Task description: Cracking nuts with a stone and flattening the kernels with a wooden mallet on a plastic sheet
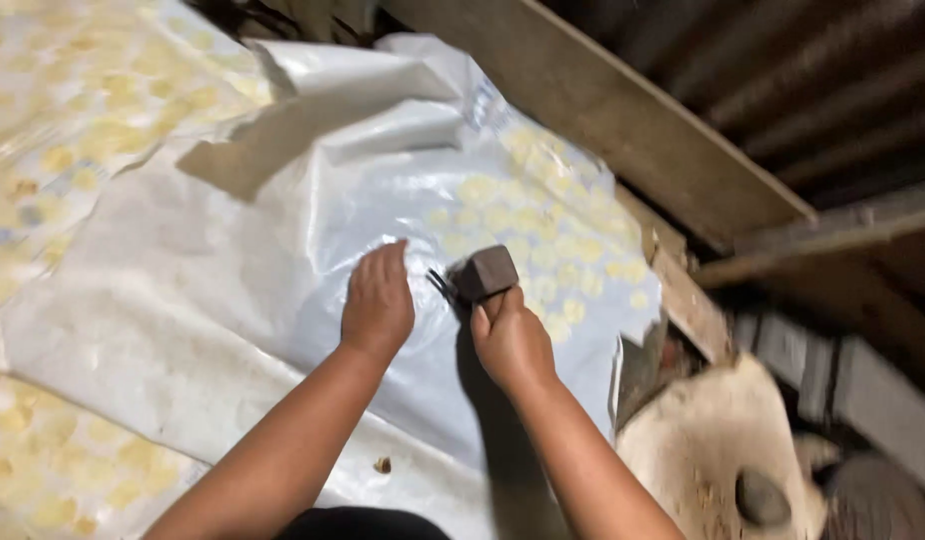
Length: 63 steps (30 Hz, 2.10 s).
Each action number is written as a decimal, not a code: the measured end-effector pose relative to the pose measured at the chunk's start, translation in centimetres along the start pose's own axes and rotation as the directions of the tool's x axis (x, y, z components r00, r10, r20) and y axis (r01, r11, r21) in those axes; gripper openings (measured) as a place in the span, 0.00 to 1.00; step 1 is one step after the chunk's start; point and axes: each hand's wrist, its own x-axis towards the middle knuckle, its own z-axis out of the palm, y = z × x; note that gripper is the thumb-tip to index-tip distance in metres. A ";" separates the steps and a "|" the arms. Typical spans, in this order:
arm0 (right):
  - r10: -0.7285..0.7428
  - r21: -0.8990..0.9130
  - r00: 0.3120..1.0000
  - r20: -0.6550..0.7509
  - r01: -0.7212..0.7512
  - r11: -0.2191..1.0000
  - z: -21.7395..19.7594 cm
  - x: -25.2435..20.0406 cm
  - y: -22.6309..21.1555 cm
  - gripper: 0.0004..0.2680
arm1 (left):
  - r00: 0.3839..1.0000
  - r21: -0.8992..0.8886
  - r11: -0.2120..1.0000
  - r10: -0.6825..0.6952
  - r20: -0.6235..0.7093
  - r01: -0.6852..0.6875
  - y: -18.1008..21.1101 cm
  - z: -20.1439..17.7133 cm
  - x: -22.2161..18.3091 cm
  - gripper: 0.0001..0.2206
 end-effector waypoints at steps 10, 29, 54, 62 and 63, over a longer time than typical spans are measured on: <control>-0.026 0.087 0.977 -0.213 0.045 0.995 -2.4 -1.2 -2.4 0.18 | 1.000 0.013 1.000 -0.011 -0.001 0.011 0.6 0.3 -0.8 0.20; -0.065 -0.079 0.998 0.014 0.066 0.995 -0.2 2.5 -1.2 0.16 | 0.999 0.019 1.000 -0.006 -0.033 0.007 -0.3 1.0 0.2 0.21; 0.059 0.018 0.998 0.022 -0.059 0.998 -1.1 0.1 0.5 0.17 | 1.000 -0.020 1.000 0.023 0.001 -0.023 -0.9 1.4 -0.2 0.21; 0.233 0.048 0.935 -0.267 -0.229 0.972 8.5 -12.4 16.9 0.14 | 0.998 0.054 0.998 0.036 -0.052 -0.034 -0.3 -0.1 1.5 0.21; 0.240 0.069 0.905 -0.352 -0.231 0.971 9.0 -13.1 18.3 0.15 | 0.994 0.099 0.992 0.086 -0.063 -0.079 -0.1 -0.5 1.7 0.22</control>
